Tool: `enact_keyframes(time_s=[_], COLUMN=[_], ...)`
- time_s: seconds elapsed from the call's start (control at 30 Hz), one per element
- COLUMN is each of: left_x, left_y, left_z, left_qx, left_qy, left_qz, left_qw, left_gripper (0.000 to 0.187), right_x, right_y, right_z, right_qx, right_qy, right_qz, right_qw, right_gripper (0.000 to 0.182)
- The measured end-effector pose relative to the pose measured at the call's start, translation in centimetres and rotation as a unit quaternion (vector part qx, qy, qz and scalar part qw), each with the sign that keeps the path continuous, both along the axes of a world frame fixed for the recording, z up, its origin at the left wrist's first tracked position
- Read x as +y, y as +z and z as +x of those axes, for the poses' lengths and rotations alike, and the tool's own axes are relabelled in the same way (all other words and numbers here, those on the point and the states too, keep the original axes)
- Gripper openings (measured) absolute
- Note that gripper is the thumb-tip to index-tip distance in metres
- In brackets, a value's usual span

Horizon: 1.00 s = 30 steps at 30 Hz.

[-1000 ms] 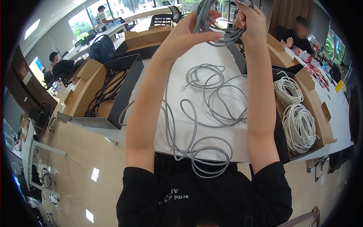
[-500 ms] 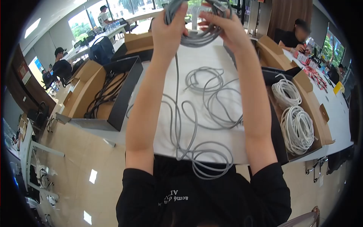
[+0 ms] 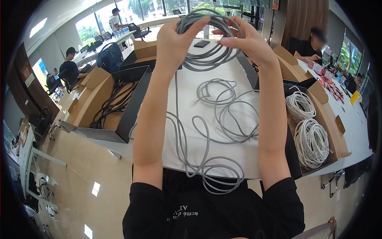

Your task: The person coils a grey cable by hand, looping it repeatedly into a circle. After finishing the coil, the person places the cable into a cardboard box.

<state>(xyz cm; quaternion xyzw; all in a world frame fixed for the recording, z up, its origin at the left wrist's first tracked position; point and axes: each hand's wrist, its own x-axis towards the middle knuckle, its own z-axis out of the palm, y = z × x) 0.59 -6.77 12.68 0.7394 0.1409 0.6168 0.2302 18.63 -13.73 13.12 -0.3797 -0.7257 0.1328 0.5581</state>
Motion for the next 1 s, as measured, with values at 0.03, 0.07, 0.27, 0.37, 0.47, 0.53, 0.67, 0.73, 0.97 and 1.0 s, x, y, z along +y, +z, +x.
enact_keyframes(time_s=[0.03, 0.07, 0.27, 0.37, 0.47, 0.53, 0.67, 0.73, 0.97, 1.0], left_x=[-0.2, -0.5, 0.3, 0.0, 0.0, -0.1, -0.3, -0.2, -1.4, -1.4], left_y=[0.0, 0.1, -0.1, -0.2, -0.2, -0.2, -0.4, -0.7, -0.9, -0.8], left_z=[0.1, 0.2, 0.1, 0.3, 0.5, 0.6, 0.7, 1.2, 2.1, 2.0], left_qx=[0.014, 0.027, 0.052, 0.057, 0.064, 0.071, 0.120, 0.124, -0.020, -0.021], left_qy=[0.007, 0.015, -0.046, -0.097, -0.165, -0.219, -0.261, -0.244, -0.424, -0.433], left_qz=[-0.005, -0.009, -0.090, -0.101, -0.111, -0.098, -0.042, -0.026, -0.126, -0.134], left_qw=[1.000, 0.999, 0.994, 0.988, 0.978, 0.968, 0.957, 0.961, 0.897, 0.891], left_gripper=[0.049, 0.051, 0.060, 0.060, 0.055, 0.050, 0.033, 0.030, 0.032, 0.033], right_x=[-0.4, -0.1, 2.5, 2.9, 2.4, 2.0, 2.2, 2.2, 2.3, 2.2], right_y=[0.2, 0.2, -1.1, -1.4, -1.2, -1.0, -0.6, -0.4, -0.9, -0.9], right_z=[-0.5, -0.8, -2.7, -2.3, -2.0, -1.7, -0.4, 0.2, -1.2, -1.2], right_qx=[-0.005, 0.003, -0.050, -0.019, -0.006, 0.012, 0.104, 0.153, 0.246, 0.248], right_qy=[-0.039, -0.051, -0.238, -0.237, -0.231, -0.235, -0.227, -0.196, 0.036, 0.051], right_qz=[-0.015, 0.018, 0.233, 0.194, 0.168, 0.159, 0.122, 0.099, 0.007, -0.003], right_qw=[0.999, 0.999, 0.942, 0.952, 0.958, 0.959, 0.960, 0.964, 0.968, 0.967], right_gripper=[0.059, 0.056, 0.035, 0.020, 0.016, 0.015, 0.019, 0.021, 0.026, 0.027])
